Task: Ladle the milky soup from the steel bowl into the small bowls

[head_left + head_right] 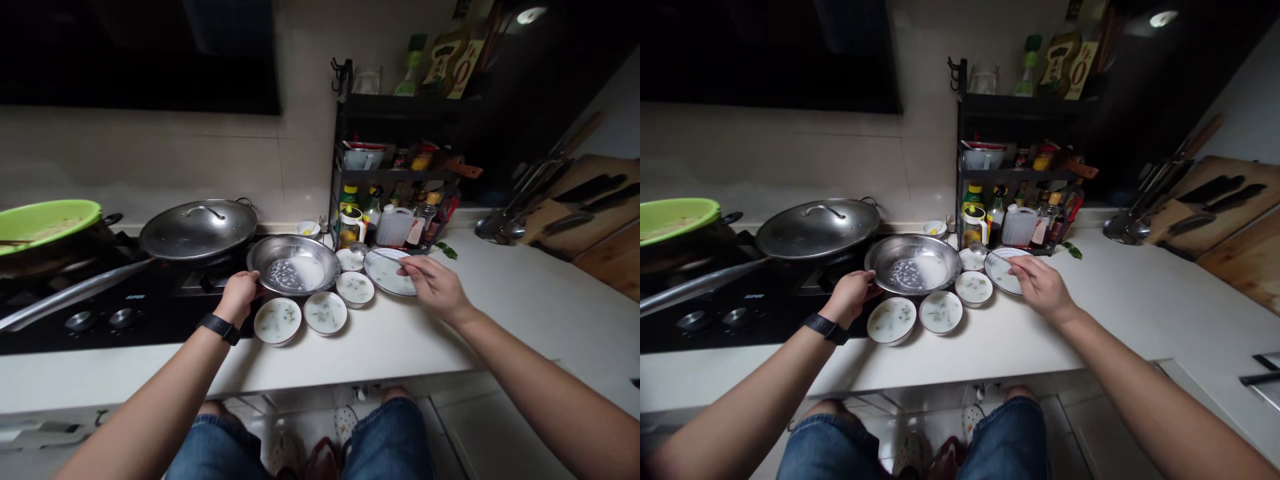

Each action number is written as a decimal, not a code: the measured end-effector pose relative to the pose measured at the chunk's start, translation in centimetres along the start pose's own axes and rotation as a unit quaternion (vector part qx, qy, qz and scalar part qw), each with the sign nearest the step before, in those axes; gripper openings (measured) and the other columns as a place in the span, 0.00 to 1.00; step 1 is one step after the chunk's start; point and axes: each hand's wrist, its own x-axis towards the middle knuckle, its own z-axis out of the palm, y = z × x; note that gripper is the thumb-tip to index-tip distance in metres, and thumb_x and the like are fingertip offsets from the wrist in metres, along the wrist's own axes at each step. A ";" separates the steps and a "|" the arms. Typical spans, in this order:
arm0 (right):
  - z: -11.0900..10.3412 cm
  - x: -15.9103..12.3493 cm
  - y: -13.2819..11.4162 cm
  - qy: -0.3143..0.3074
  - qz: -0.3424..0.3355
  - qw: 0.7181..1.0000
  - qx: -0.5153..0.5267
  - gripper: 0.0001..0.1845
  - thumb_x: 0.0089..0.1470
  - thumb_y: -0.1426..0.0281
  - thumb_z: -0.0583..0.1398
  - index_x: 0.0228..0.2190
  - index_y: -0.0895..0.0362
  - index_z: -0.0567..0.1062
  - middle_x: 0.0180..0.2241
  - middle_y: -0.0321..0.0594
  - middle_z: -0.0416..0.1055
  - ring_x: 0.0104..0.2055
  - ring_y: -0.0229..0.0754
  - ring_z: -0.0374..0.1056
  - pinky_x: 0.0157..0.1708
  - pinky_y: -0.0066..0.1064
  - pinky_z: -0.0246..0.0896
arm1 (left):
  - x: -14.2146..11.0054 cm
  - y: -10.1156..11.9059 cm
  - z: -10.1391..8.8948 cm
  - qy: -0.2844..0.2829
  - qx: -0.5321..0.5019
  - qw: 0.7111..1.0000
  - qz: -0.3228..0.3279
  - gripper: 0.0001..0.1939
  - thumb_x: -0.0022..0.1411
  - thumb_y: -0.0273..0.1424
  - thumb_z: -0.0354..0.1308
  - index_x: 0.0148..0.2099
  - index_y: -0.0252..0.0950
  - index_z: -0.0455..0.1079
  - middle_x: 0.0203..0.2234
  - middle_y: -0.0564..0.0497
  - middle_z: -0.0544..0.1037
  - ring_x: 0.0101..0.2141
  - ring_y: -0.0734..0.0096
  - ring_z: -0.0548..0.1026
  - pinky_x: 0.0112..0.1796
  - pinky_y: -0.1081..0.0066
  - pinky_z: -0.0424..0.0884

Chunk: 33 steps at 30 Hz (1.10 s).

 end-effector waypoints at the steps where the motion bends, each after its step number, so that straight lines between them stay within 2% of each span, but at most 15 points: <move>1: 1.6 0.7 -0.3 0.003 0.024 0.999 0.025 0.15 0.67 0.57 0.58 0.44 0.49 0.82 0.35 0.44 0.82 0.42 0.50 0.80 0.51 0.44 0.75 | 0.0 0.0 -0.1 0.001 -0.001 1.000 0.000 0.07 0.57 0.23 0.63 0.29 0.37 0.68 0.21 0.53 0.73 0.21 0.68 0.73 0.30 0.65 0.76; 4: 6.6 2.6 -0.9 -0.012 0.094 0.989 0.110 0.16 0.65 0.54 0.60 0.42 0.50 0.82 0.34 0.42 0.82 0.37 0.48 0.80 0.49 0.43 0.75 | 0.0 0.2 -0.4 0.003 0.001 1.000 0.002 0.08 0.57 0.23 0.63 0.28 0.37 0.67 0.20 0.53 0.72 0.21 0.69 0.72 0.30 0.65 0.76; 8: 11.4 4.4 -1.6 -0.032 0.170 0.966 0.193 0.08 0.62 0.62 0.63 0.39 0.50 0.82 0.36 0.42 0.82 0.39 0.49 0.80 0.53 0.43 0.73 | 0.1 0.3 -0.6 -0.004 0.008 1.000 0.011 0.09 0.55 0.25 0.64 0.28 0.37 0.67 0.19 0.53 0.72 0.21 0.69 0.72 0.29 0.66 0.76; 10: 12.8 4.9 -1.9 -0.038 0.196 0.956 0.214 0.06 0.61 0.66 0.64 0.37 0.50 0.82 0.36 0.41 0.83 0.37 0.48 0.80 0.54 0.43 0.73 | 0.2 0.3 -0.6 -0.004 0.011 1.000 0.014 0.09 0.55 0.26 0.64 0.27 0.37 0.66 0.18 0.53 0.72 0.21 0.69 0.72 0.29 0.66 0.76; 12: 13.9 5.1 -2.0 -0.035 0.223 0.947 0.227 0.04 0.61 0.67 0.64 0.37 0.51 0.81 0.30 0.39 0.82 0.33 0.47 0.80 0.50 0.42 0.75 | 0.3 0.3 -0.6 -0.006 0.012 1.000 0.017 0.09 0.56 0.26 0.64 0.27 0.37 0.66 0.18 0.53 0.72 0.21 0.69 0.72 0.29 0.66 0.75; 15: 14.9 5.3 -1.6 -0.003 0.296 0.921 0.252 0.06 0.65 0.65 0.60 0.36 0.51 0.77 0.21 0.37 0.76 0.28 0.47 0.78 0.37 0.39 0.78 | 0.5 0.3 -0.6 -0.015 0.013 1.000 0.020 0.10 0.55 0.26 0.64 0.27 0.37 0.66 0.18 0.53 0.71 0.21 0.69 0.72 0.30 0.65 0.76; 17: 15.3 5.5 -1.3 0.021 0.352 0.894 0.275 0.08 0.67 0.66 0.57 0.35 0.52 0.73 0.19 0.37 0.74 0.24 0.46 0.77 0.28 0.36 0.78 | 0.6 0.3 -0.6 -0.017 0.015 1.000 0.019 0.10 0.55 0.27 0.65 0.27 0.37 0.66 0.18 0.54 0.70 0.21 0.69 0.72 0.31 0.64 0.76; 21: 15.2 5.7 -1.0 0.043 0.434 0.837 0.330 0.08 0.68 0.70 0.55 0.34 0.54 0.70 0.18 0.40 0.75 0.20 0.44 0.77 0.24 0.33 0.78 | 0.7 0.1 -0.7 -0.011 0.015 1.000 0.016 0.10 0.55 0.27 0.65 0.27 0.37 0.66 0.18 0.54 0.71 0.21 0.69 0.72 0.31 0.65 0.75; 24: 14.2 5.7 -1.4 0.058 0.459 0.811 0.358 0.08 0.68 0.72 0.55 0.34 0.56 0.70 0.17 0.40 0.74 0.20 0.42 0.77 0.24 0.31 0.78 | 0.7 0.0 -0.8 -0.008 0.014 1.000 0.017 0.10 0.56 0.27 0.64 0.26 0.37 0.66 0.18 0.54 0.71 0.21 0.70 0.72 0.31 0.66 0.76; 28: 11.8 5.9 -2.1 0.086 0.461 0.802 0.370 0.09 0.68 0.74 0.55 0.34 0.58 0.71 0.18 0.41 0.75 0.20 0.41 0.76 0.22 0.27 0.76 | 0.7 0.0 -0.8 -0.008 0.015 1.000 0.018 0.09 0.55 0.27 0.64 0.27 0.36 0.66 0.19 0.53 0.72 0.21 0.70 0.72 0.31 0.67 0.76; 33: 6.6 5.7 -1.6 0.131 0.456 0.806 0.354 0.12 0.68 0.78 0.53 0.33 0.59 0.72 0.18 0.41 0.75 0.18 0.39 0.75 0.21 0.25 0.74 | 0.7 0.0 -0.8 -0.007 0.010 1.000 0.019 0.08 0.55 0.27 0.64 0.27 0.36 0.67 0.19 0.53 0.73 0.21 0.71 0.72 0.29 0.69 0.75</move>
